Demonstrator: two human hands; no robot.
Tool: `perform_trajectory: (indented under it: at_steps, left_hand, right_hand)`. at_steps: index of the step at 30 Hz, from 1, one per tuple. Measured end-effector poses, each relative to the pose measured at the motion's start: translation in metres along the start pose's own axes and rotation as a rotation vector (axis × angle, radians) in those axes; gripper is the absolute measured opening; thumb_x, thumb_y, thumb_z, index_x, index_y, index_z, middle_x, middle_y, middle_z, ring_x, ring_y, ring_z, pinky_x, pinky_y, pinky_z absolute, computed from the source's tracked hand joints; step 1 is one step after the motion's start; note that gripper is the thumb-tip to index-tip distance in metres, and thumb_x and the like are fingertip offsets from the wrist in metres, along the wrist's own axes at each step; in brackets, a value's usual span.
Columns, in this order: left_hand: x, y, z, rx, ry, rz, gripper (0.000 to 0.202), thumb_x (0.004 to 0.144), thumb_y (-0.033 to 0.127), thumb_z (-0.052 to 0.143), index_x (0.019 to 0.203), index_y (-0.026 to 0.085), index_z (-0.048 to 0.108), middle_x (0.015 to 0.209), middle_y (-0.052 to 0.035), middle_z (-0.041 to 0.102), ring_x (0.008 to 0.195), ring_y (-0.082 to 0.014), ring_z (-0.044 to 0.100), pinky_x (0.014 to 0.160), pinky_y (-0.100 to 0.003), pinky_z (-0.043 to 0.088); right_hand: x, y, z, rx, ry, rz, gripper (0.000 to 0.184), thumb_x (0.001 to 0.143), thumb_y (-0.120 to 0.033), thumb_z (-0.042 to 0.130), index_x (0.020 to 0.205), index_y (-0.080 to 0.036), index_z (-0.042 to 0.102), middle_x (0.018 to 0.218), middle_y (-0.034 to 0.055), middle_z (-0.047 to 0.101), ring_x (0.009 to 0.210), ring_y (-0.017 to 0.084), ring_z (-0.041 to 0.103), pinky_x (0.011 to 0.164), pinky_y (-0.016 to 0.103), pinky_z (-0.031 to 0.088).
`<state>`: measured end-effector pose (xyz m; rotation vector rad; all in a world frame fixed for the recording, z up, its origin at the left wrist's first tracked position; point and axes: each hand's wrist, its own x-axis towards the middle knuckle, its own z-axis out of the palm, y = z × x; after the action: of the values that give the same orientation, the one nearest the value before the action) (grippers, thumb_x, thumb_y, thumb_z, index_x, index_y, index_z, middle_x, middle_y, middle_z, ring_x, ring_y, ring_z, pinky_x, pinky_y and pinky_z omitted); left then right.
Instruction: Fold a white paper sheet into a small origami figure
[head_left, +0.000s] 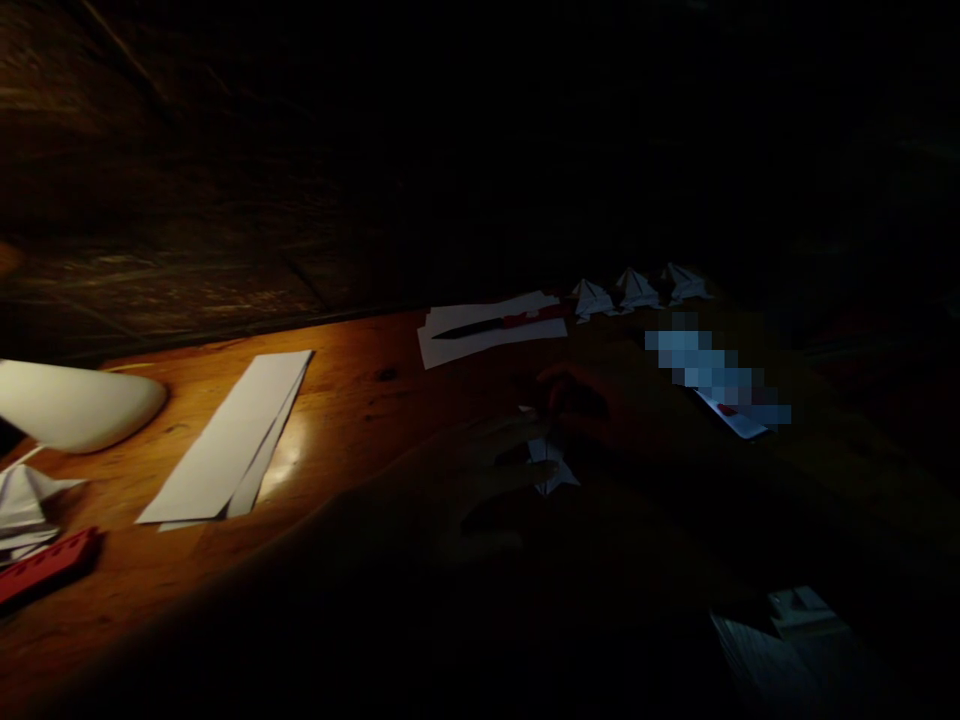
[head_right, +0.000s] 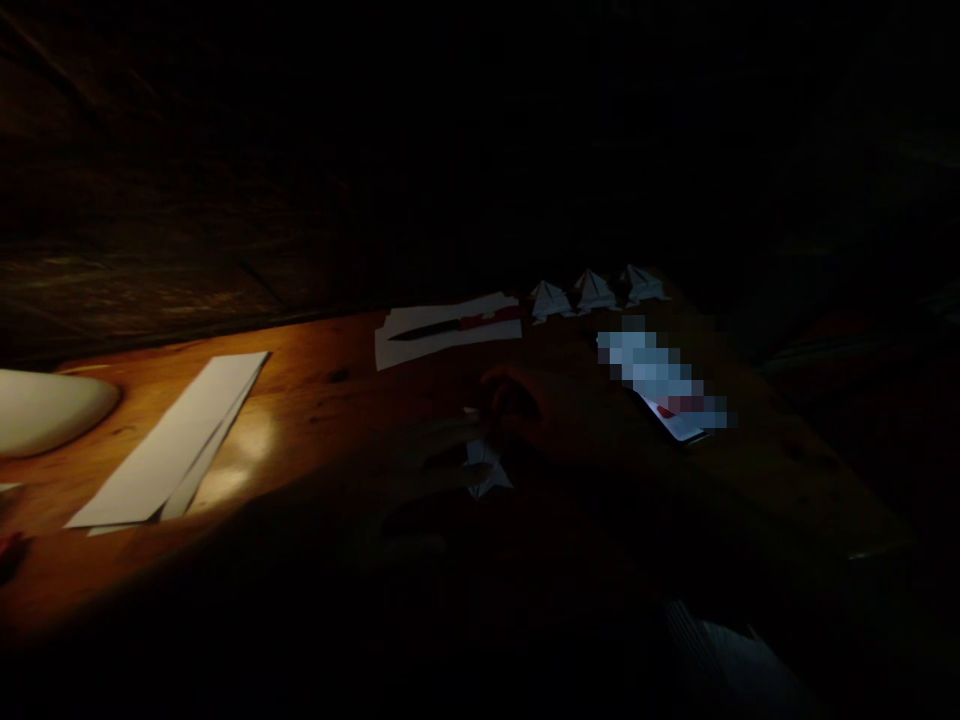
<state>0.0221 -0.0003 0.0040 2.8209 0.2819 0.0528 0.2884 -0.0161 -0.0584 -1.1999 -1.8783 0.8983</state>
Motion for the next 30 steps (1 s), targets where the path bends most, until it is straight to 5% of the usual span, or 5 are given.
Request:
perform_trajectory:
  at_steps: [7,14,24,30]
  left_hand:
    - [-0.001,-0.002,0.006,-0.021,0.014,-0.011,0.046,0.101,0.04,0.066,0.14,0.017,0.057,0.146,-0.0134,0.056,0.129,-0.0308,0.059,0.107,-0.056,0.051]
    - [-0.005,-0.003,0.017,-0.037,0.032,-0.039,0.064,0.095,0.049,0.069,0.15,0.023,0.052,0.17,-0.0136,0.027,0.155,-0.0396,0.031,0.123,-0.058,0.035]
    - [-0.003,-0.001,0.016,-0.07,0.02,-0.055,0.083,0.093,0.054,0.069,0.161,0.02,0.036,0.169,-0.0157,0.031,0.153,-0.0395,0.034,0.124,-0.057,0.035]
    - [-0.001,-0.003,0.017,-0.078,0.031,-0.07,0.077,0.095,0.053,0.067,0.16,0.023,0.039,0.169,-0.0133,0.032,0.155,-0.0388,0.032,0.125,-0.058,0.034]
  right_hand:
    - [0.004,0.008,0.003,0.004,0.013,-0.014,0.054,0.087,-0.014,0.066,0.136,-0.034,0.06,0.103,0.001,0.071,0.091,0.02,0.068,0.081,0.035,0.052]
    - [0.003,0.006,-0.007,0.047,-0.05,-0.044,0.055,0.088,-0.015,0.068,0.139,-0.033,0.058,0.106,0.0008,0.072,0.1,0.021,0.07,0.091,0.038,0.053]
    - [0.003,0.005,0.0,-0.025,0.007,-0.034,0.052,0.086,-0.012,0.064,0.134,-0.033,0.062,0.109,0.0008,0.073,0.1,0.021,0.07,0.089,0.036,0.053]
    - [0.002,0.006,0.002,-0.015,0.018,-0.033,0.044,0.086,-0.01,0.062,0.124,-0.03,0.065,0.108,0.0014,0.073,0.098,0.02,0.07,0.088,0.036,0.054]
